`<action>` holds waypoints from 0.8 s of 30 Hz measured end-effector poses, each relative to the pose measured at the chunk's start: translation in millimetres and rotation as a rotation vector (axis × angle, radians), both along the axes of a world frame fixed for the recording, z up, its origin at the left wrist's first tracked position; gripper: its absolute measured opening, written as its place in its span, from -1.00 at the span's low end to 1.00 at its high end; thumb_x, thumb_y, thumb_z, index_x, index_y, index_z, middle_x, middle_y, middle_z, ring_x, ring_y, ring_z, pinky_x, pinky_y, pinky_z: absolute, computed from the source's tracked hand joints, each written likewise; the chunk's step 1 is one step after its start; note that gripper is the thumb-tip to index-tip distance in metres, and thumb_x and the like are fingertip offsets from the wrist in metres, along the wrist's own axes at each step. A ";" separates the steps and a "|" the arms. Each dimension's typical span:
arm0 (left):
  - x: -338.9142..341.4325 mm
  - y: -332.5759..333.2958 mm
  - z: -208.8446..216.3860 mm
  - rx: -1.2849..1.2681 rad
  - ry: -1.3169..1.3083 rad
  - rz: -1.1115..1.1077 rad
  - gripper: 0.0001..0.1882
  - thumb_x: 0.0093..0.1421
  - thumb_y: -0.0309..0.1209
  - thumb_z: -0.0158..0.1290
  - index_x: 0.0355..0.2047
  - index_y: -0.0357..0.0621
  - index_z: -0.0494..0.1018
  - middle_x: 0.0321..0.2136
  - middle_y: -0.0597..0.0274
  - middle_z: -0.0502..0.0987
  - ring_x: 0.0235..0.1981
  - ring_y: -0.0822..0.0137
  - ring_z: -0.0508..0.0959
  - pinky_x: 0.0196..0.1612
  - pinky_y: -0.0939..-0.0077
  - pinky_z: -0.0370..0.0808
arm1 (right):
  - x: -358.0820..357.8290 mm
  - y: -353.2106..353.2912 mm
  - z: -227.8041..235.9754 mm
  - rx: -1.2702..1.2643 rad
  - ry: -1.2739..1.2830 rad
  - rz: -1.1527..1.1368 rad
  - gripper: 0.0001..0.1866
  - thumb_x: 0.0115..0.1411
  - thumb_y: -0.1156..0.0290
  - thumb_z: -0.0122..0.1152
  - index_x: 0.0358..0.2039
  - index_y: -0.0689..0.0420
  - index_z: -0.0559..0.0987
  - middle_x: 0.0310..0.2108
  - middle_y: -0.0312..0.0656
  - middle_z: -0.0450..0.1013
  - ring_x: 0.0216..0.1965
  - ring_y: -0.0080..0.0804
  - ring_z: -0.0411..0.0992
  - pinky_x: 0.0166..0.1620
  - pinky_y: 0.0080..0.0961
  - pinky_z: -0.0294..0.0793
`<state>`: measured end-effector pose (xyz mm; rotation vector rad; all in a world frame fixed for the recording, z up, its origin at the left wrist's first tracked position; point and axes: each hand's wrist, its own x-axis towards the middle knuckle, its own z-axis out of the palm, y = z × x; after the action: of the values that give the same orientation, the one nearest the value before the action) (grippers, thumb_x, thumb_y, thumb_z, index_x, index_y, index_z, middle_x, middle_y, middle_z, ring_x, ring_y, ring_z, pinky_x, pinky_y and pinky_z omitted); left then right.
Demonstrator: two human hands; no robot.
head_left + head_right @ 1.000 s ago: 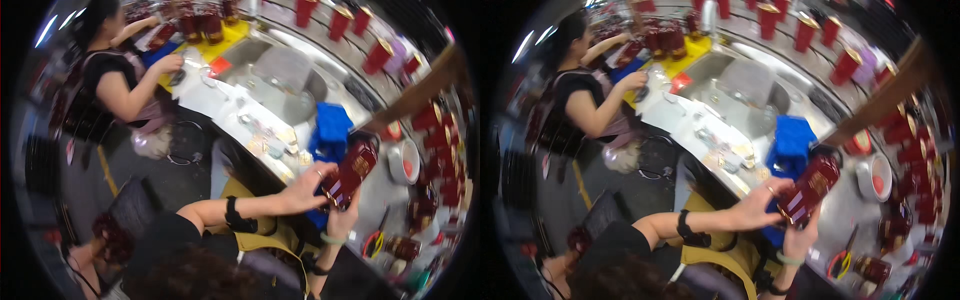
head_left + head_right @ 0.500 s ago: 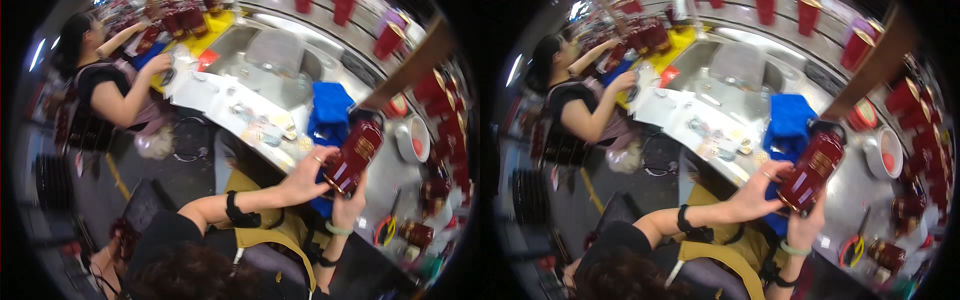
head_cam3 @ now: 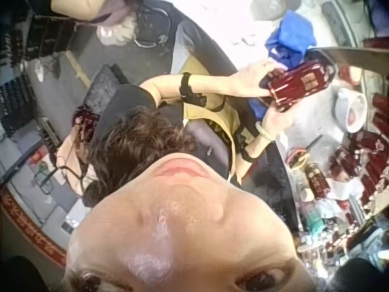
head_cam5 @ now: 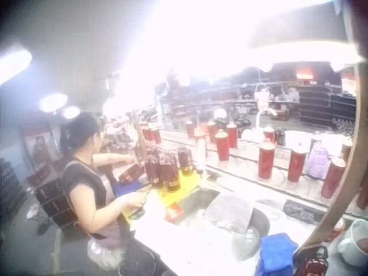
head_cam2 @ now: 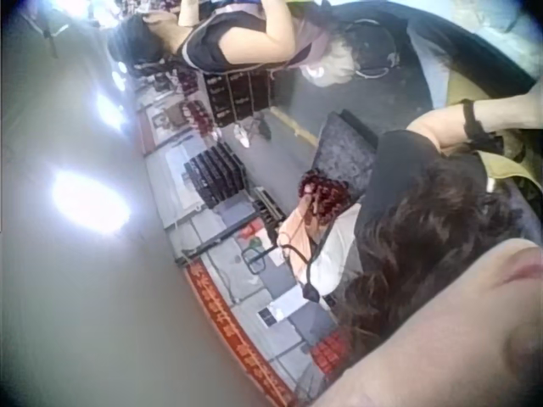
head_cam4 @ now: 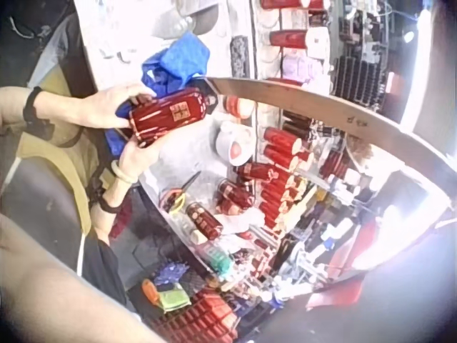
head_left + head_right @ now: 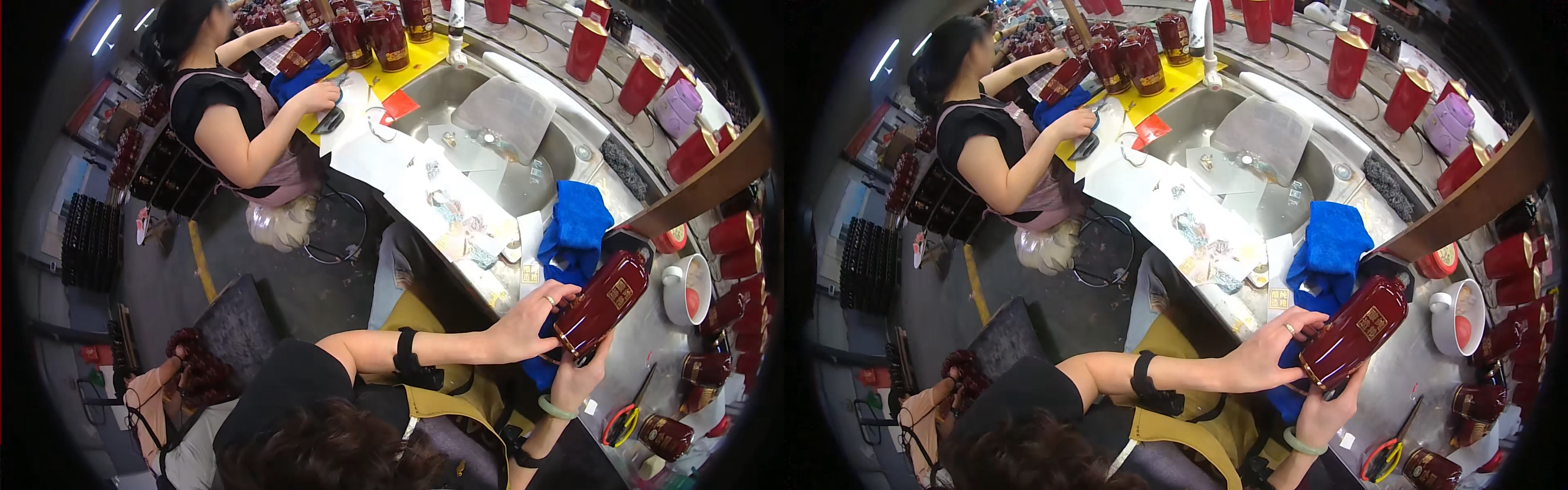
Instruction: The recorder is applying labels and wiping down red glass bottles of what appears to be liquor.
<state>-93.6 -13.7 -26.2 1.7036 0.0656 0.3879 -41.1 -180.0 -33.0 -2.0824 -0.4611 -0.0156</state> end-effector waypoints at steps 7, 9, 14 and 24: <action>-1.0 -0.5 -4.6 0.021 -0.006 0.020 -0.16 -0.01 -0.57 0.30 0.29 -0.23 0.20 0.06 0.00 0.36 0.07 0.11 0.50 0.19 0.28 0.47 | -0.8 -1.0 -3.6 -0.008 0.051 -0.022 -0.11 0.00 0.69 0.32 0.38 0.32 0.21 0.16 0.17 0.44 0.16 -0.09 0.47 0.21 -0.31 0.37; -0.9 -0.9 -4.3 0.020 -0.014 0.018 -0.17 -0.01 -0.57 0.31 0.28 -0.24 0.20 0.06 0.00 0.36 0.07 0.11 0.50 0.19 0.27 0.47 | -1.0 -2.6 -6.7 -0.032 -0.012 -0.030 -0.12 -0.01 0.71 0.29 0.38 0.30 0.22 0.15 0.14 0.46 0.15 -0.10 0.49 0.20 -0.31 0.38; -1.6 -1.6 -2.8 0.025 0.007 0.022 -0.18 -0.01 -0.54 0.31 0.27 -0.24 0.21 0.05 -0.01 0.37 0.05 0.10 0.51 0.18 0.26 0.47 | -1.3 -1.7 -5.8 -0.030 -0.074 -0.017 -0.14 0.02 0.77 0.27 0.37 0.19 0.26 0.06 -0.02 0.53 0.03 -0.31 0.52 0.12 -0.36 0.45; -1.3 -2.2 -5.8 0.043 -0.012 0.039 -0.18 0.00 -0.53 0.30 0.28 -0.22 0.20 0.02 -0.01 0.41 0.02 0.10 0.53 0.16 0.26 0.48 | -1.3 -1.9 -6.2 -0.013 -0.038 -0.023 -0.15 0.01 0.77 0.26 0.37 0.19 0.27 0.10 -0.01 0.51 0.07 -0.31 0.50 0.15 -0.36 0.42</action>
<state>-94.9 -15.9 -32.0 1.7441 0.0824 0.4313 -42.4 -181.9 -39.2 -2.1035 -0.4618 -0.0661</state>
